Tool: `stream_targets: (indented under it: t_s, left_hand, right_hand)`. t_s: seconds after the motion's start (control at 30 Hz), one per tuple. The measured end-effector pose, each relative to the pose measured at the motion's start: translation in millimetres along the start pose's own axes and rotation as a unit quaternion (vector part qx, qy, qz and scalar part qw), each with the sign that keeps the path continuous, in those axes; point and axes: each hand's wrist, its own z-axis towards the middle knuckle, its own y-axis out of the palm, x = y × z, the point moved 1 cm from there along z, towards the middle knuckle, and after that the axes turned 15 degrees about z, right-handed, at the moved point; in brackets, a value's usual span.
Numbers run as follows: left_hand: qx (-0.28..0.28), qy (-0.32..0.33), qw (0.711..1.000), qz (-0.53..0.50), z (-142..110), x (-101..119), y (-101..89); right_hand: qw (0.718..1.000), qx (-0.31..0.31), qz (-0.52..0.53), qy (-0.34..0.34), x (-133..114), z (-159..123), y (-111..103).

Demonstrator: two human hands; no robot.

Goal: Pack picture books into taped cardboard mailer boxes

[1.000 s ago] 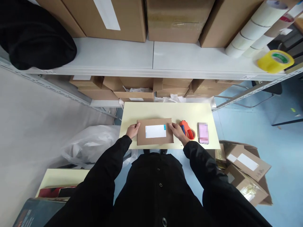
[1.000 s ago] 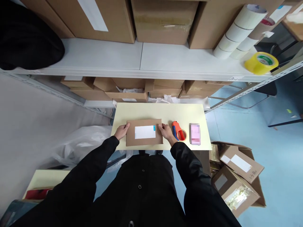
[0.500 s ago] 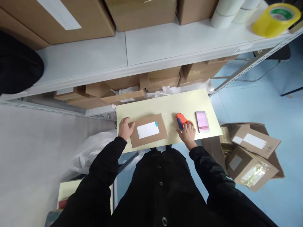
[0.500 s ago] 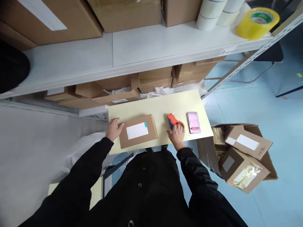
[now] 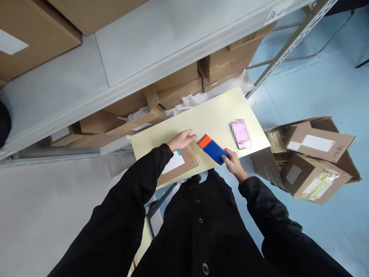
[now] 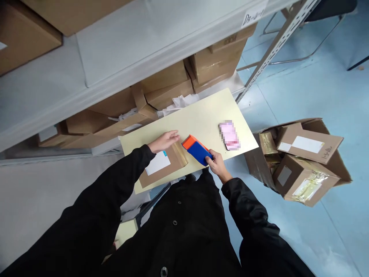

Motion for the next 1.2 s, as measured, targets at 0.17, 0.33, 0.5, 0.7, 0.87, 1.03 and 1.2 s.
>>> stream_targets:
  t_s: [0.17,0.33,0.5,0.7,0.87,1.03,1.2]
  left_hand:
    - [-0.213,-0.050,0.964,-0.153,20,16,15.9]
    - [-0.215,-0.055,0.963,-0.150,31,20,20.7]
    - [-0.207,-0.066,0.973,-0.071,38,25,17.7]
    - [-0.175,-0.146,0.973,0.030,62,16,0.9]
    - [-0.269,-0.145,0.901,0.309,89,18,2.2]
    - [-0.281,-0.006,0.735,0.617,95,27,31.7]
    - [-0.253,0.051,0.689,0.678,74,23,47.9]
  right_hand:
    - [0.994,0.006,0.106,0.024,-1,-10,-6]
    - [0.985,0.000,0.168,0.034,4,-8,-8]
    - [0.978,0.035,0.197,0.054,3,-4,-4]
    - [0.941,0.093,0.259,0.195,10,-5,-4]
    - [0.886,0.076,0.314,0.332,27,-24,-9]
    - [0.875,0.057,0.294,0.380,30,-26,6]
    - [0.868,0.049,0.287,0.401,30,-19,22]
